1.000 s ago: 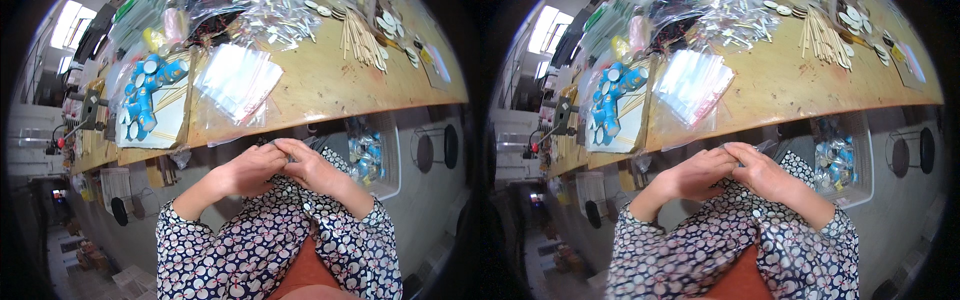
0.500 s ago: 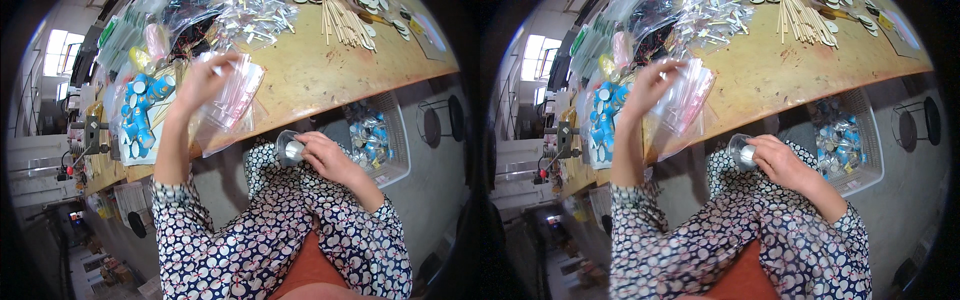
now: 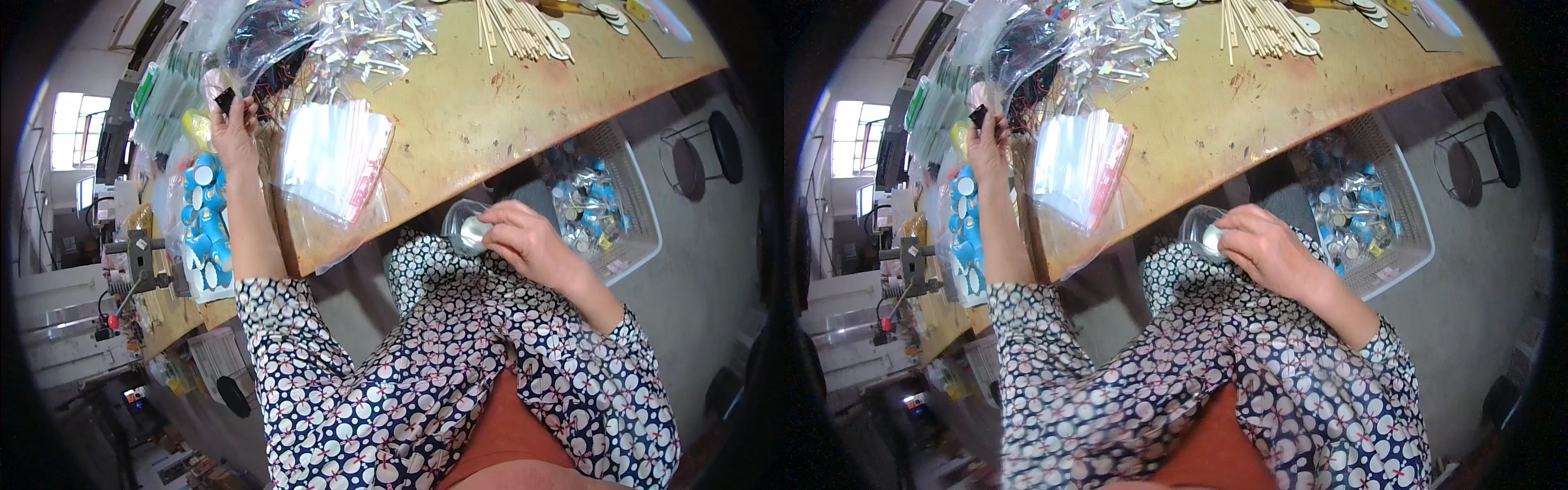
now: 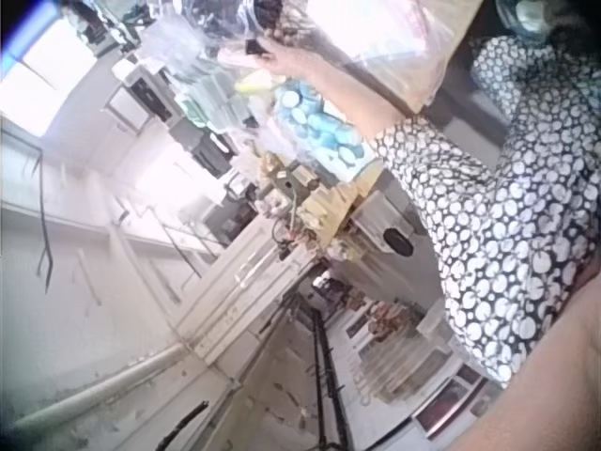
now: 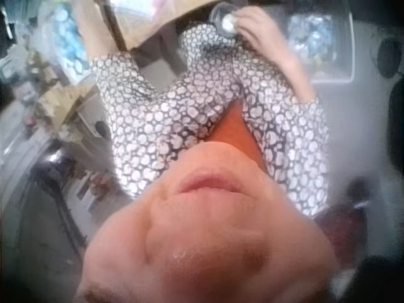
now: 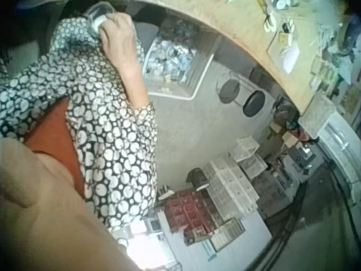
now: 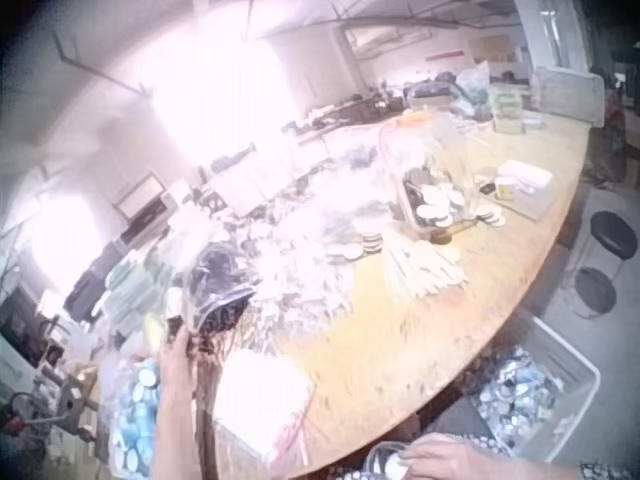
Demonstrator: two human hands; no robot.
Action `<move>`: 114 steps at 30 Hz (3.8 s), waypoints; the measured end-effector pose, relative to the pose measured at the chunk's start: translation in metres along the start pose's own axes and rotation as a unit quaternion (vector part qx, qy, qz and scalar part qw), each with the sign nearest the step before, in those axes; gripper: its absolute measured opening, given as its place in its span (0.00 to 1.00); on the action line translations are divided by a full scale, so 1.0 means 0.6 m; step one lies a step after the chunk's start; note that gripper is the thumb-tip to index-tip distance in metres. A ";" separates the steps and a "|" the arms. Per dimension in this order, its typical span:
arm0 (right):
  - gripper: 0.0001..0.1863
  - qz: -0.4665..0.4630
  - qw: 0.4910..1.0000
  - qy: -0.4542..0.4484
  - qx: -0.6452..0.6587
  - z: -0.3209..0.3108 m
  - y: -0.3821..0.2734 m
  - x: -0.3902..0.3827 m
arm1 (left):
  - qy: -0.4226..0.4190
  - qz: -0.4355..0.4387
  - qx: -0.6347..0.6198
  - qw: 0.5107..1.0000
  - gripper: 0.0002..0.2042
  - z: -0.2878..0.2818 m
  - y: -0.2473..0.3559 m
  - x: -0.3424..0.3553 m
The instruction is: The person repeatedly picks up small round wooden discs and thin wooden sticks from a table and places them into small clear plastic bags. The person seals each bag and sets it aside, continuing the process with additional discs and sticks.
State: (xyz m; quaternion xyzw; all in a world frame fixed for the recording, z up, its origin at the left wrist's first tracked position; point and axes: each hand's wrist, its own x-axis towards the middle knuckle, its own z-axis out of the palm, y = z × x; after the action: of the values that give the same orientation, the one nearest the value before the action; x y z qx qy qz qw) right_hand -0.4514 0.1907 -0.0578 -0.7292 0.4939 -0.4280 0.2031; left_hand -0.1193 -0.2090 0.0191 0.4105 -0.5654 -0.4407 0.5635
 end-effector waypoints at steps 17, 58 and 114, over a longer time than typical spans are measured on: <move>0.09 -0.101 0.994 -0.031 -0.037 0.026 -0.050 0.031 | -0.440 0.141 0.538 0.705 0.16 0.205 0.102 -0.472; 0.08 0.048 0.997 0.045 -0.048 -0.050 -0.012 -0.045 | -0.259 0.248 0.648 0.672 0.16 0.321 -0.005 -0.133; 0.08 0.075 0.985 0.146 -0.045 -0.127 -0.009 -0.067 | -0.305 0.320 0.613 0.655 0.18 0.577 -0.055 0.030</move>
State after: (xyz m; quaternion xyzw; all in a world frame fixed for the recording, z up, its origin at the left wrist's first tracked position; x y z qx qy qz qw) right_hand -0.5172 0.2386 -0.0291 -0.6283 0.5899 -0.4908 0.1276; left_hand -0.4669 -0.2231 0.0005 0.2993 -0.9436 0.1127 0.0861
